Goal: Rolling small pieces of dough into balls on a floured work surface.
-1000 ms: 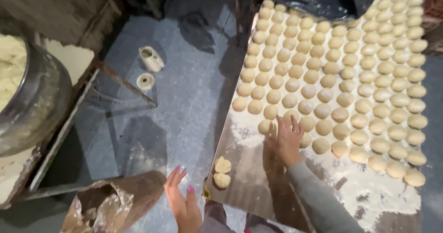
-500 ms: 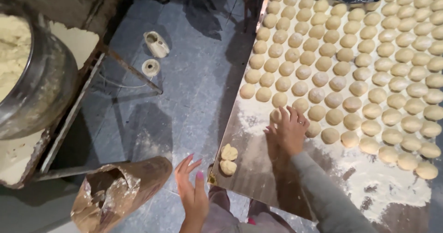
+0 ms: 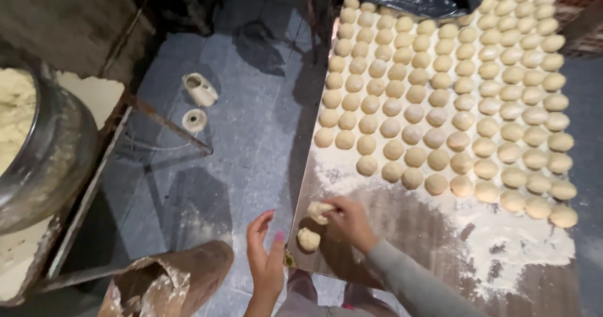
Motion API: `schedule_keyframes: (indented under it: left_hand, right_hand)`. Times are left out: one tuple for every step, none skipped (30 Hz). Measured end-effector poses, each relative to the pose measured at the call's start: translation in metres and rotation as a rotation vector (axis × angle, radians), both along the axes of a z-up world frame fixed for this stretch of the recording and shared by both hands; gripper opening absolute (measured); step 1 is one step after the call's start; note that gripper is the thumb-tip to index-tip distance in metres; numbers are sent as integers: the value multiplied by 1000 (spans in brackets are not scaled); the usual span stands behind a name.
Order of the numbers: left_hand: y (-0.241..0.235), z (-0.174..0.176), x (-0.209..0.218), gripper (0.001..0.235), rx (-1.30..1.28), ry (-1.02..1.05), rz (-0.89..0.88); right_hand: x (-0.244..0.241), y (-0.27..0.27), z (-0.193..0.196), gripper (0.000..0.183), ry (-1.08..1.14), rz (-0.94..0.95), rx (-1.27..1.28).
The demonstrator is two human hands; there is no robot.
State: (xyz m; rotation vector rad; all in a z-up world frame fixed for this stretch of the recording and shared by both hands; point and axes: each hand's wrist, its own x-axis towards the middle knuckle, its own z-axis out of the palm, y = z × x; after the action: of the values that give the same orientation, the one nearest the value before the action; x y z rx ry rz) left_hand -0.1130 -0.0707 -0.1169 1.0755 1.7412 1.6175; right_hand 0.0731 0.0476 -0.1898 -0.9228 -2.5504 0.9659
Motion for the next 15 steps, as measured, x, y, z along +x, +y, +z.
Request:
schedule_keyframes:
  left_hand:
    - [7, 3, 4, 44, 28, 10, -72]
    - [12, 7, 8, 47, 54, 19, -142]
    - [12, -10, 17, 47, 63, 15, -149]
    - [16, -27, 24, 41, -10, -21, -193]
    - [20, -44, 31, 36, -84, -56, -237]
    - [26, -41, 35, 36, -74, -55, -260]
    - [32, -38, 40, 33, -121, -184, -326]
    - [37, -35, 44, 32, -176, -312, -396]
    - [44, 1, 48, 32, -174, -311, -425]
    - [48, 37, 54, 42, -72, -322, -567]
    - [53, 74, 58, 57, 32, -335, -708]
    - [58, 86, 61, 57, 40, -338, -727]
    - [64, 99, 64, 70, 133, -376, -810]
    - [67, 111, 66, 84, 226, -415, -882]
    - [67, 118, 69, 84, 235, -417, -889]
  right_hand:
    - [5, -7, -3, 24, 219, -308, -327]
    - [10, -17, -7, 18, 442, -614, -655]
    - [4, -42, 6, 18, 442, -620, -645]
    - [-4, -65, 19, 20, 571, -521, -319]
    - [-11, -88, 31, 22, 679, -408, 9]
    - [-6, -84, 62, 22, 680, -426, 26]
    - [-1, -80, 93, 29, 558, -347, 83]
    - [4, -80, 123, 35, 432, -277, 134]
    - [10, -69, 136, 35, 429, -303, 146]
    - [17, -59, 148, 30, 483, -340, 337]
    - [24, -50, 161, 29, 531, -375, 530]
    - [27, -49, 174, 29, 523, -387, 545]
    - [28, -48, 188, 35, 620, -429, 290]
    - [30, -47, 201, 43, 713, -457, 28]
    - [36, -50, 184, 43, 710, -459, 39]
